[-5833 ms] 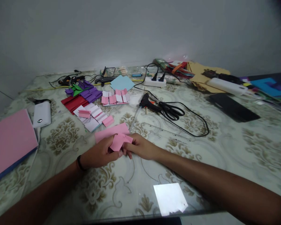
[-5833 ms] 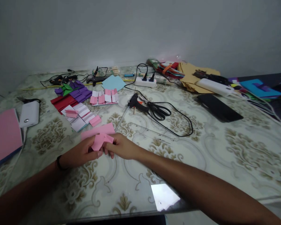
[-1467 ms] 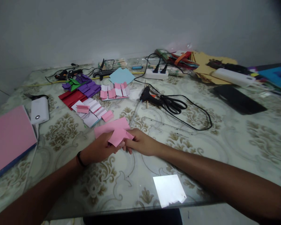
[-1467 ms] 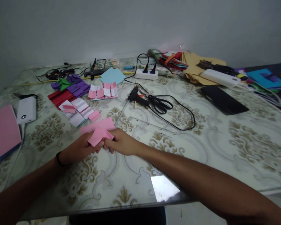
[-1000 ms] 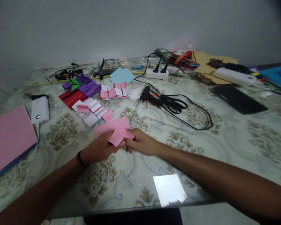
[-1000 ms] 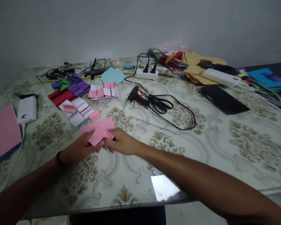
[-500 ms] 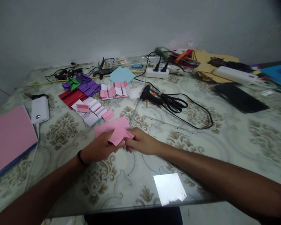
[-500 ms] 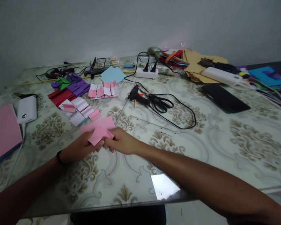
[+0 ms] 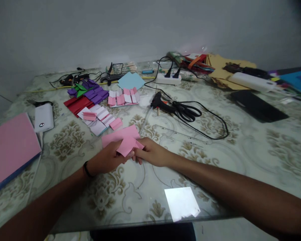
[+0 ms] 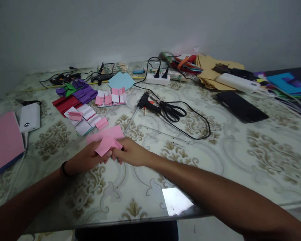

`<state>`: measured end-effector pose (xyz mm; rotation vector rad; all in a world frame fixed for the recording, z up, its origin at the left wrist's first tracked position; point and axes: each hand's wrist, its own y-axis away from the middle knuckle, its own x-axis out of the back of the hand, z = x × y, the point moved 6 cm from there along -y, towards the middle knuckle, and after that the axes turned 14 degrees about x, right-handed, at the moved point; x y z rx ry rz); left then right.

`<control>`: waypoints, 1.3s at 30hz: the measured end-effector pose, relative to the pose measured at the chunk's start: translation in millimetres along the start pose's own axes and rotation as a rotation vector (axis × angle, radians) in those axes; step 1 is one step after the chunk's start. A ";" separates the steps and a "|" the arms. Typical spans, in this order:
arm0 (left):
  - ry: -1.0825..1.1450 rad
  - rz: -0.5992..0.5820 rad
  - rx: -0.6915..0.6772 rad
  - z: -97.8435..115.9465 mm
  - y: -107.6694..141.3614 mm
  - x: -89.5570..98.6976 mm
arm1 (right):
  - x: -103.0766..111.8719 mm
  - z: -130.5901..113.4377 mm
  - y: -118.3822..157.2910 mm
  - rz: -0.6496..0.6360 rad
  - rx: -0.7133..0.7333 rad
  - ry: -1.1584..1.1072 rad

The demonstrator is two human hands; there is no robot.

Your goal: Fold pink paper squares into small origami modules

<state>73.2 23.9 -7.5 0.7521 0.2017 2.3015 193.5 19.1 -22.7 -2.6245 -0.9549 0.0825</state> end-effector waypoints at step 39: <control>0.312 -0.105 0.111 -22.5 -5.4 1.7 | -2.0 8.8 0.5 -0.041 -0.054 -0.045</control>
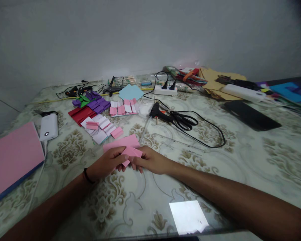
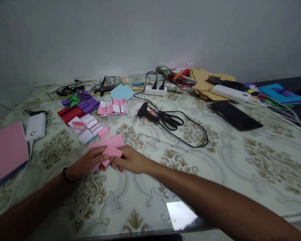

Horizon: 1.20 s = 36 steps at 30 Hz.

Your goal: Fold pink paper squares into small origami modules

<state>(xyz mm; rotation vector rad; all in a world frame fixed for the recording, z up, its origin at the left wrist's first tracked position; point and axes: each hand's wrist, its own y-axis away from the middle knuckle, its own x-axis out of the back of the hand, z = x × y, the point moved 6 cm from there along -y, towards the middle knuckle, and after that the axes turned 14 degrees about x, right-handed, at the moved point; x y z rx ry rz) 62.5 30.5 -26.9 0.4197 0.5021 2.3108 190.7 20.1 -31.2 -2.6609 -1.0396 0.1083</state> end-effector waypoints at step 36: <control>-0.004 0.004 -0.015 4.2 2.6 0.9 | 0.0 -3.7 -1.5 0.010 0.007 -0.048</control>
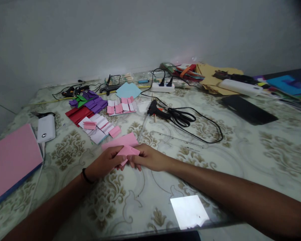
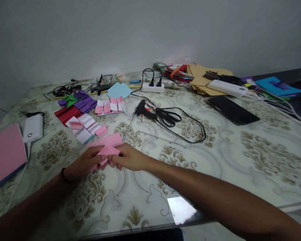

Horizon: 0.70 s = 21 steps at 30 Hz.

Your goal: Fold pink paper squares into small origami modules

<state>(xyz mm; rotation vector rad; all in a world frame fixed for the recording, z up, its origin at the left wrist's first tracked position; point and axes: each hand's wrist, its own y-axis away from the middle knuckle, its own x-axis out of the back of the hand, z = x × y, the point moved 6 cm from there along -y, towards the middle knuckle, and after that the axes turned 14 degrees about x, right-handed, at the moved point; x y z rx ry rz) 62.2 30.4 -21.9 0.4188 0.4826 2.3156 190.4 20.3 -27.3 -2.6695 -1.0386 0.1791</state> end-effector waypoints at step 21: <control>0.127 0.092 -0.011 -9.1 -6.7 4.9 | 1.0 0.8 -1.0 -0.005 0.002 0.029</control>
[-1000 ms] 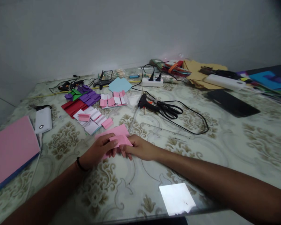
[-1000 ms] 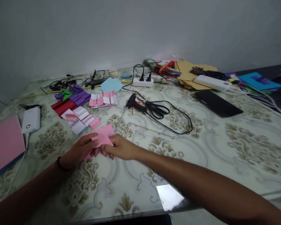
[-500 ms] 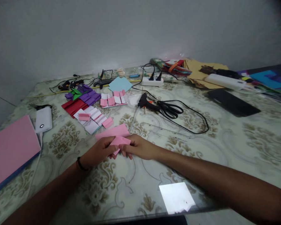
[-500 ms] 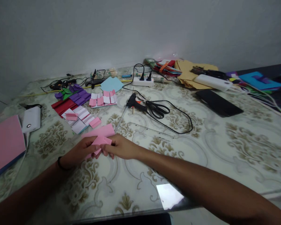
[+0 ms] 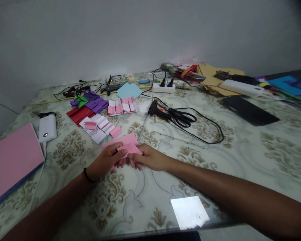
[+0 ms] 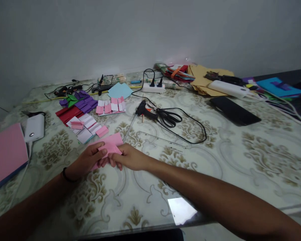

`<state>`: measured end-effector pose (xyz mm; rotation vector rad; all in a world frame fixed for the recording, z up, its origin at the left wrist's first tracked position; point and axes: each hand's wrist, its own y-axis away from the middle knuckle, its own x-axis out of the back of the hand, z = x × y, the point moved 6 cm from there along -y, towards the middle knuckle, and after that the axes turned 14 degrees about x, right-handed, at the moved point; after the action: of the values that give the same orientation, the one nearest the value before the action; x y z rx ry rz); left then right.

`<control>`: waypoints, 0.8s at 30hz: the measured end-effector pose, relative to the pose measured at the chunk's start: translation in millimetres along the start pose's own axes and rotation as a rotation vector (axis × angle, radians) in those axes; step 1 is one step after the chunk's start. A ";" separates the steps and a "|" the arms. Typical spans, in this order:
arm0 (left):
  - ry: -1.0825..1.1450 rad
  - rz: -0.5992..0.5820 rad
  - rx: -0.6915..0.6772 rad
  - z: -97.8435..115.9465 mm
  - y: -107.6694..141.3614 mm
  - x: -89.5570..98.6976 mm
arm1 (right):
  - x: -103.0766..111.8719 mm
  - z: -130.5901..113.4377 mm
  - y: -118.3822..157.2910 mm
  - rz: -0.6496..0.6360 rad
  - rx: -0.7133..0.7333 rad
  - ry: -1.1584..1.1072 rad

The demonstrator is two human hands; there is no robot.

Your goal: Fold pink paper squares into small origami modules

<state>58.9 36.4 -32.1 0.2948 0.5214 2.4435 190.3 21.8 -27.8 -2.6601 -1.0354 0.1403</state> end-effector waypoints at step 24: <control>0.104 0.010 -0.083 -2.8 -2.1 1.6 | 0.2 1.2 1.6 0.037 -0.004 0.044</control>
<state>57.8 38.1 -35.4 0.1375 0.4626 2.4928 191.3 21.1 -29.3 -2.6744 -0.9746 0.0867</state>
